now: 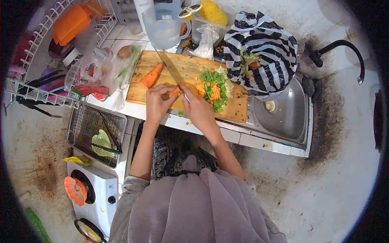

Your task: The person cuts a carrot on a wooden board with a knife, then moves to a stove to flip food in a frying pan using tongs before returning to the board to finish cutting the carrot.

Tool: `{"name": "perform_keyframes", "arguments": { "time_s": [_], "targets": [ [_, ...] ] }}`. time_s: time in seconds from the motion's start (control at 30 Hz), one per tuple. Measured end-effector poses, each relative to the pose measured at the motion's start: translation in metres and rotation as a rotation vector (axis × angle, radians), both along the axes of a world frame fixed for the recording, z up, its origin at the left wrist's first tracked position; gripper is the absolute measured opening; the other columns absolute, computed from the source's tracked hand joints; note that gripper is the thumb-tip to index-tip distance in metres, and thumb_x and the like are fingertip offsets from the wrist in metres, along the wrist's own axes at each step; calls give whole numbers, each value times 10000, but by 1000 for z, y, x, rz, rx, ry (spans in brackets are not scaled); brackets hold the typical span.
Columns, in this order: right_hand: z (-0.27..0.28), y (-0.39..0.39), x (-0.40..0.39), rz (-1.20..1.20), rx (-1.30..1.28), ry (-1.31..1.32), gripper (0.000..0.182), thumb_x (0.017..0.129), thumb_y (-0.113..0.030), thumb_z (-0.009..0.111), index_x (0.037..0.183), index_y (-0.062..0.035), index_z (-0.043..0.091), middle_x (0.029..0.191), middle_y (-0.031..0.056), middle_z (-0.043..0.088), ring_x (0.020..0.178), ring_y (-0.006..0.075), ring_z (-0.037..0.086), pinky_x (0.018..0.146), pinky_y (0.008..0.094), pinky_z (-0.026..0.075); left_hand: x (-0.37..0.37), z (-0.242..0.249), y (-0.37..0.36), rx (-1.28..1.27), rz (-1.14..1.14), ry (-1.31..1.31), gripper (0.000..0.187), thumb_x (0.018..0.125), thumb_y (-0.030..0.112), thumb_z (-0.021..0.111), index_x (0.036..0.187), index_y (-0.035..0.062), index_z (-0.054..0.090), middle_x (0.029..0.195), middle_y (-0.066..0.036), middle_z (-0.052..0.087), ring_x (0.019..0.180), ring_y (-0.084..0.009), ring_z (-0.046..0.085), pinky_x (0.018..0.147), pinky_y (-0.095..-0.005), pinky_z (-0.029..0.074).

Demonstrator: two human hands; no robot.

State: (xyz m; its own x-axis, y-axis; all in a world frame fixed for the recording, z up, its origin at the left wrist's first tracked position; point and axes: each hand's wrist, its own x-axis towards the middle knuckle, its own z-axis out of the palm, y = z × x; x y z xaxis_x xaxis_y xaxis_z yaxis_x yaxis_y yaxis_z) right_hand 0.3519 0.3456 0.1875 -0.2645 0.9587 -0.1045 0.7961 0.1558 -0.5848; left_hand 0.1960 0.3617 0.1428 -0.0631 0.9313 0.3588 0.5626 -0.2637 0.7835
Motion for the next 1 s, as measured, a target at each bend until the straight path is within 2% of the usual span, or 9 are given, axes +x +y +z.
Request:
{"name": "perform_keyframes", "arguments": {
  "time_s": [0.07,0.4,0.47,0.5,0.57,0.6,0.67,0.9,1.0],
  "targets": [
    [-9,3,8,-27,-20,251,435,957,-283,459,1371,-154,425,973,248,638,883,413,624,773,497,490,-2,2,1,117,-46,50,254,691,95,775,927,16,723,799,-127,673,707,-214,636,662,-299,496],
    [-16,-10,16,-39,-83,380,437,972,-314,428,1381,-159,417,1154,259,578,1014,419,583,869,472,459,-2,1,-3,6,-4,-21,285,695,74,770,967,9,717,743,-117,641,658,-207,602,644,-299,486],
    [-26,-9,15,-37,52,358,439,966,-300,445,1376,-143,424,1039,252,623,921,413,618,819,470,480,-1,0,-2,-25,3,-62,275,695,72,771,958,7,719,723,-117,629,649,-202,598,629,-298,480],
    [-20,-11,13,-37,48,356,439,966,-300,445,1376,-143,424,1039,252,623,921,413,618,819,470,480,0,3,-3,-28,3,-63,275,695,72,771,958,7,719,723,-117,629,649,-202,598,629,-298,480],
    [-4,-15,10,-42,-12,274,437,957,-277,465,1370,-136,434,837,244,647,773,405,641,734,473,500,2,9,-5,-140,18,-144,265,697,74,770,949,9,721,703,-115,618,640,-200,596,623,-303,474],
    [-6,-15,8,-40,-18,273,437,957,-277,465,1370,-136,434,837,244,647,773,405,641,734,473,500,1,6,-5,-146,21,-146,265,697,74,770,949,9,721,703,-115,618,640,-200,596,623,-303,474],
    [-11,-14,2,-16,121,153,446,949,-257,482,1374,-132,429,663,222,618,646,402,630,655,493,497,-2,0,-2,8,-5,-31,253,706,77,764,946,9,722,693,-112,612,633,-200,597,620,-307,471],
    [-12,-8,-10,-12,173,79,465,943,-252,493,1384,-129,409,636,229,605,625,410,622,607,514,494,-5,-2,0,12,-25,-19,242,719,89,759,943,7,721,688,-115,609,616,-199,595,607,-305,468],
    [-6,-8,-14,-59,141,14,424,940,-237,510,1356,-179,456,661,234,608,646,403,624,629,495,494,-3,2,-1,-97,-22,-83,240,717,82,756,939,0,718,690,-120,611,602,-195,594,587,-298,466]
  ]
}}
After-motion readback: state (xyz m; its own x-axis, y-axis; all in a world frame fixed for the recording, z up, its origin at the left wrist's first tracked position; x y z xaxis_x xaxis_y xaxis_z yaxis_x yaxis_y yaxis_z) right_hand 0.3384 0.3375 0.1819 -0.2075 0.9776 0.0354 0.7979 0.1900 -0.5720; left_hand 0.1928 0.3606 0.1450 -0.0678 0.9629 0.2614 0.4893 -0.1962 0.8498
